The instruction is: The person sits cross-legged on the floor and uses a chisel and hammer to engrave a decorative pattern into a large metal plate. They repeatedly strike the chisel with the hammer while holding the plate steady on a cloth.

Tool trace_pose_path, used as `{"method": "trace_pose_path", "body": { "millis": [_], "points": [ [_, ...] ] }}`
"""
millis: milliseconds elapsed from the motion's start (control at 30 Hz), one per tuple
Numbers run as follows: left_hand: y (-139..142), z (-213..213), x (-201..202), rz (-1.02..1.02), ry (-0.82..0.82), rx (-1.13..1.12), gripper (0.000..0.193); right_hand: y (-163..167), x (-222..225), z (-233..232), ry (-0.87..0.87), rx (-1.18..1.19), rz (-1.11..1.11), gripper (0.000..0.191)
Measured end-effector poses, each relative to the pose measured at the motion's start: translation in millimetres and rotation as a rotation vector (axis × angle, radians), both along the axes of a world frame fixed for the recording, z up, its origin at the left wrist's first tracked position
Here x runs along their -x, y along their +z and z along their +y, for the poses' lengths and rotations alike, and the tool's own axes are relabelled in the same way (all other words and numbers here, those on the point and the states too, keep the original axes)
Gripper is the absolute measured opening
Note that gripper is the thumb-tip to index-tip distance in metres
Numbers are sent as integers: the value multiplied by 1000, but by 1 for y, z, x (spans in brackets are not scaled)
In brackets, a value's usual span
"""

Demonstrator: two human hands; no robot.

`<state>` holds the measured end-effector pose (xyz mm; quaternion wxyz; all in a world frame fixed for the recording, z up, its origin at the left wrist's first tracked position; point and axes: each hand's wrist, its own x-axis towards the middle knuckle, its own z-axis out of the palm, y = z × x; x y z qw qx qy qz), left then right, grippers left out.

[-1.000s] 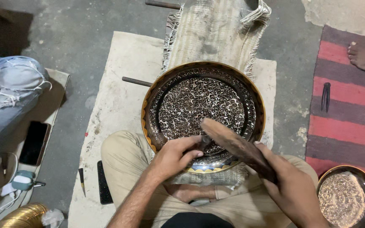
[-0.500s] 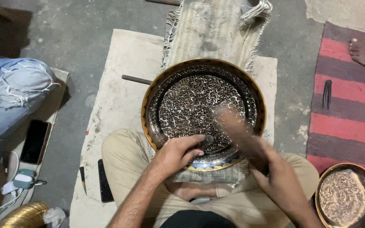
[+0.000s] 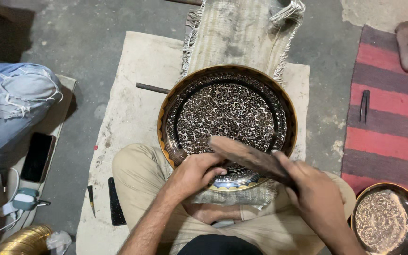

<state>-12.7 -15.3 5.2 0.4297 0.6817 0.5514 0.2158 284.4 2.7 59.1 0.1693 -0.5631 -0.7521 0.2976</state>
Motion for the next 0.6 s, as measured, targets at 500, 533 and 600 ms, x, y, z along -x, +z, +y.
{"method": "trace_pose_path", "body": {
  "millis": [500, 533, 600],
  "points": [
    [1, -1, -3, -31, 26, 0, 46, -2, -3, -14, -16, 94, -196, 81],
    [1, -2, -3, -48, 30, -3, 45, -1, -3, -16, -73, 115, 69, 76],
    [2, -1, -2, -79, 32, -15, 43, 0, -3, -18, -85, 71, 158, 71]
  ]
}}
